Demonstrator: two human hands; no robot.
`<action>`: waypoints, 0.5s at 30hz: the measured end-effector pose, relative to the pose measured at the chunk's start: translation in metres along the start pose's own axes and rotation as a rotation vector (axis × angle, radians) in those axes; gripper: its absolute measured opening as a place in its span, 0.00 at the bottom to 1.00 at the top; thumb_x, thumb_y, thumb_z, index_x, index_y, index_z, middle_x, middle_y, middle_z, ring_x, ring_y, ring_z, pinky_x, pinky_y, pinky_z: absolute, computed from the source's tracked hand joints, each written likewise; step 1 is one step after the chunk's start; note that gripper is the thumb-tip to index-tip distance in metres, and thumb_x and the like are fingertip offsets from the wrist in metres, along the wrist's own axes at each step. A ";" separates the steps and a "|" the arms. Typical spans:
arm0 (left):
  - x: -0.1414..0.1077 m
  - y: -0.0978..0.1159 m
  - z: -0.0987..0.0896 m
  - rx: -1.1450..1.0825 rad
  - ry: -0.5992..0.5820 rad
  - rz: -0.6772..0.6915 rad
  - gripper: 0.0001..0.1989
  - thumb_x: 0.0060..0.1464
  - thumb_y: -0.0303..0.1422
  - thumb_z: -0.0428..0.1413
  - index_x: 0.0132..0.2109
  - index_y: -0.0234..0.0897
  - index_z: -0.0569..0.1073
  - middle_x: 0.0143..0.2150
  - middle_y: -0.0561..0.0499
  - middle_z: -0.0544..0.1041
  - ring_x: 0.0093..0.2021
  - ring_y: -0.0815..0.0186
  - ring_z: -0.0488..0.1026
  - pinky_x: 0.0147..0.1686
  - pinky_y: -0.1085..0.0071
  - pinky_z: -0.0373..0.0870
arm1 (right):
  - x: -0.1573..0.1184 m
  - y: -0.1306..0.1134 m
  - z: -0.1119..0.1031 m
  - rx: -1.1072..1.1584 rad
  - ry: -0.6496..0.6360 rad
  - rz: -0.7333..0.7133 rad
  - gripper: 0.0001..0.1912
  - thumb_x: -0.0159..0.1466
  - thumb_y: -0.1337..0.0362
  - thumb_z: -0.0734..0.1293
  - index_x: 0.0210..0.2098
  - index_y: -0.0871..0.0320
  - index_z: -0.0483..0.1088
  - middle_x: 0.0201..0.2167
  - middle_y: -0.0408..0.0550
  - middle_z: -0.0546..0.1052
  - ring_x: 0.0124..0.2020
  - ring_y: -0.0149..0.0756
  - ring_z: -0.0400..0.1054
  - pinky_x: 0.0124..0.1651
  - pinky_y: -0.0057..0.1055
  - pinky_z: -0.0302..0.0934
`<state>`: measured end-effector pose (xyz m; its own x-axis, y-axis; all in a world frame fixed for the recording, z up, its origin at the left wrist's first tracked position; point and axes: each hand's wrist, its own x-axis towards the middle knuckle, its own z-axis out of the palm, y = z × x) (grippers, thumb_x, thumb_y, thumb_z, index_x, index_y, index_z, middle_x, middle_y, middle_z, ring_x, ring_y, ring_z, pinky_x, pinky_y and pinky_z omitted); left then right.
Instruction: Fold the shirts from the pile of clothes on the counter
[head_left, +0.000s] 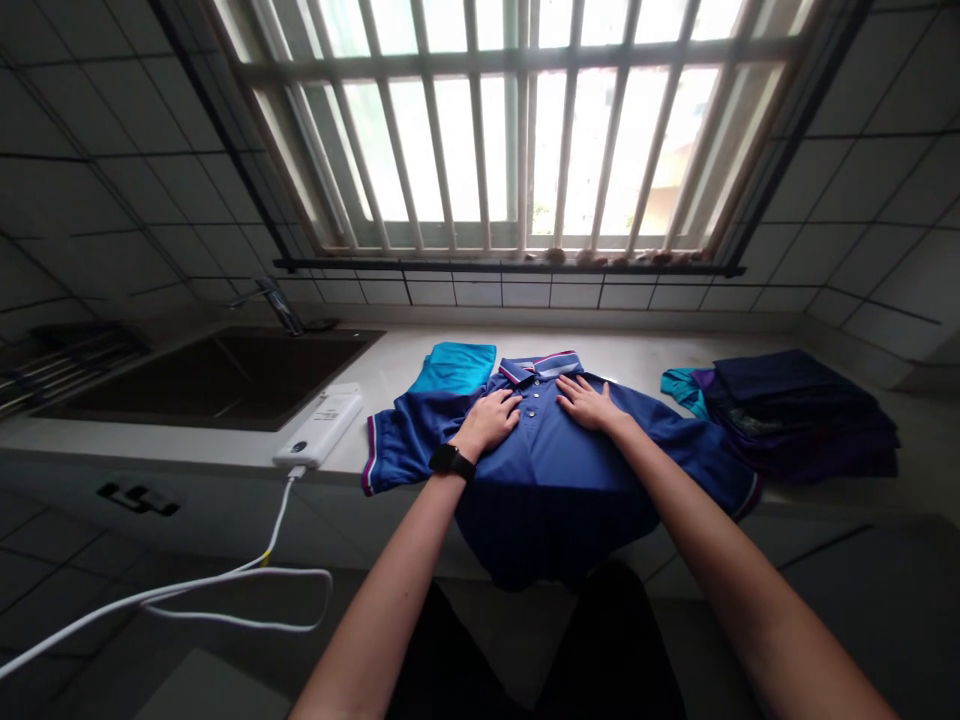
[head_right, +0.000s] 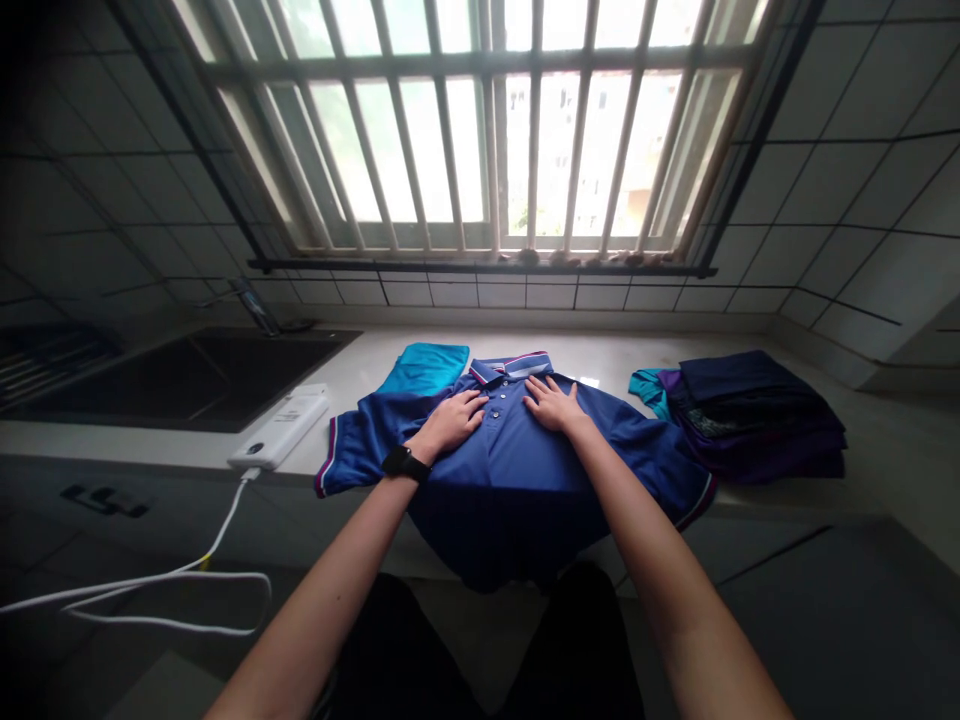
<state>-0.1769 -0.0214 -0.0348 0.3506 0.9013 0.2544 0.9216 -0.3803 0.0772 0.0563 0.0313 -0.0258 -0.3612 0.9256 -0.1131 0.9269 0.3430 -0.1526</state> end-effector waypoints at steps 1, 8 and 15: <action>0.000 -0.002 0.005 0.005 0.003 -0.001 0.22 0.70 0.35 0.49 0.65 0.36 0.74 0.68 0.41 0.73 0.70 0.57 0.68 0.70 0.61 0.63 | 0.001 0.000 -0.001 0.001 0.003 -0.005 0.32 0.77 0.52 0.46 0.79 0.48 0.45 0.80 0.43 0.42 0.80 0.51 0.33 0.72 0.76 0.31; 0.002 -0.010 0.010 -0.040 0.037 -0.012 0.23 0.69 0.36 0.48 0.64 0.37 0.75 0.68 0.43 0.74 0.69 0.56 0.69 0.70 0.59 0.64 | -0.028 -0.018 -0.007 0.041 0.183 -0.030 0.27 0.74 0.63 0.55 0.70 0.54 0.65 0.77 0.51 0.56 0.78 0.49 0.46 0.75 0.65 0.39; 0.005 -0.013 0.015 -0.075 0.052 -0.025 0.23 0.68 0.36 0.48 0.64 0.39 0.76 0.68 0.43 0.73 0.69 0.55 0.70 0.69 0.58 0.65 | -0.176 0.078 0.019 0.430 0.952 0.531 0.20 0.66 0.56 0.61 0.51 0.60 0.72 0.48 0.61 0.79 0.45 0.47 0.77 0.55 0.45 0.69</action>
<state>-0.1844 -0.0088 -0.0490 0.3171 0.8994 0.3009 0.9142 -0.3743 0.1553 0.1901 -0.1080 -0.0363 0.4522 0.7449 0.4905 0.7612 -0.0357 -0.6475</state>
